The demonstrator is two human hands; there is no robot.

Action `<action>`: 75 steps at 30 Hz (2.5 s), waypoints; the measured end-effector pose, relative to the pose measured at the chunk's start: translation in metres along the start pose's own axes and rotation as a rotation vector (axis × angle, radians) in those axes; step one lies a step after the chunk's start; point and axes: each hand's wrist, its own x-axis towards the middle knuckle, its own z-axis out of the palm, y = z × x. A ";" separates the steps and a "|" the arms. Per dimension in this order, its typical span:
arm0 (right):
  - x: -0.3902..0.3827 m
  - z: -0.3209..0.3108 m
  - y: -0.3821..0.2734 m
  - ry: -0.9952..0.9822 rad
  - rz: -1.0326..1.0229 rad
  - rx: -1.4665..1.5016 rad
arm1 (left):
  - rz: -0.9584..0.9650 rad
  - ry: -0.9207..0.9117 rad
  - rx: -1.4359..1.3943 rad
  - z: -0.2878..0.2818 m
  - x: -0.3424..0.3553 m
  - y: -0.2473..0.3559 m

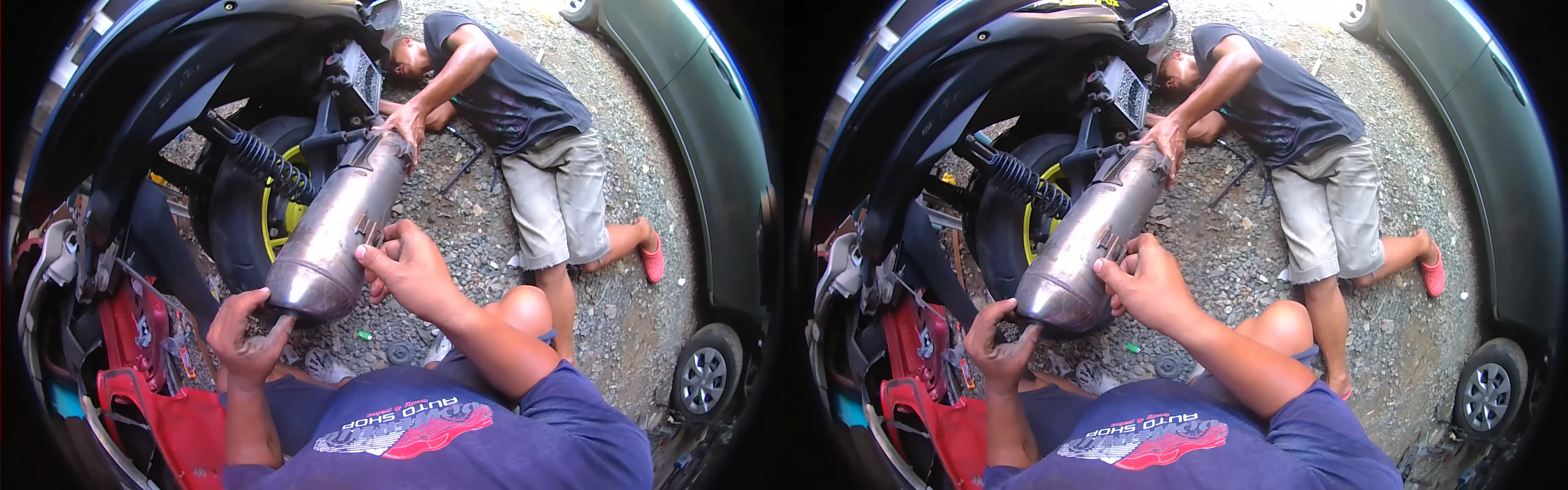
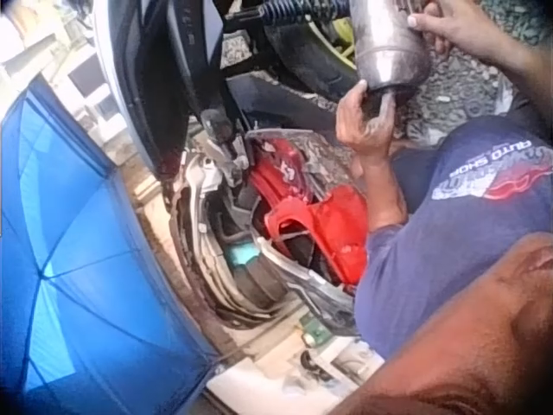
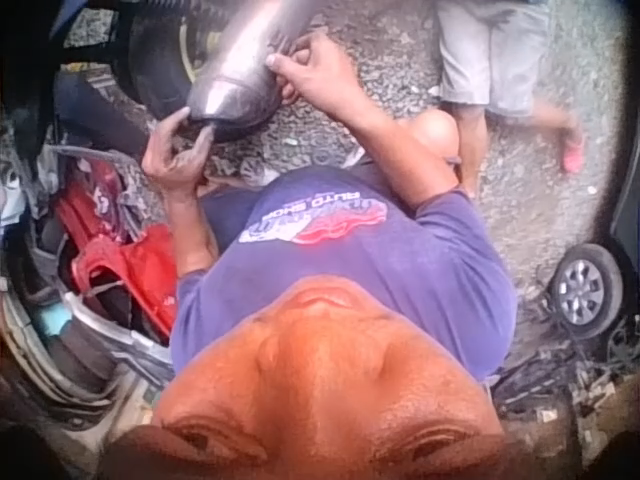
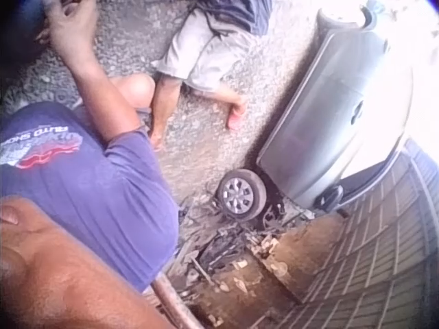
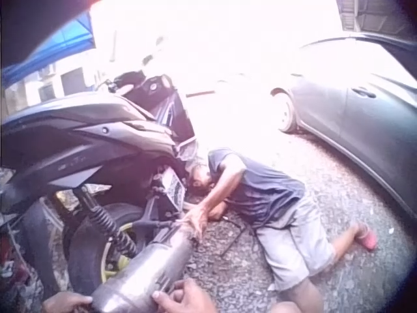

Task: Installing and securing an exhaust pipe on a motorcycle.

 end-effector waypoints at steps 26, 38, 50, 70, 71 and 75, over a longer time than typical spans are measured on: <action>0.007 -0.013 -0.004 0.082 -0.438 -0.451 | 0.144 -0.060 0.203 -0.012 0.020 -0.003; 0.016 -0.026 -0.002 0.021 -0.337 -0.378 | 0.149 -0.083 0.201 -0.008 0.022 0.000; 0.023 -0.024 -0.010 -0.051 -0.148 -0.331 | 0.254 -0.084 0.175 0.002 0.022 0.004; 0.022 -0.024 -0.018 -0.054 -0.236 -0.387 | 0.288 -0.164 0.232 -0.011 0.037 0.017; 0.022 -0.024 -0.018 -0.054 -0.236 -0.385 | 0.288 -0.165 0.234 -0.010 0.036 0.016; 0.023 -0.026 -0.013 -0.066 -0.250 -0.402 | 0.276 -0.149 0.238 -0.005 0.032 0.015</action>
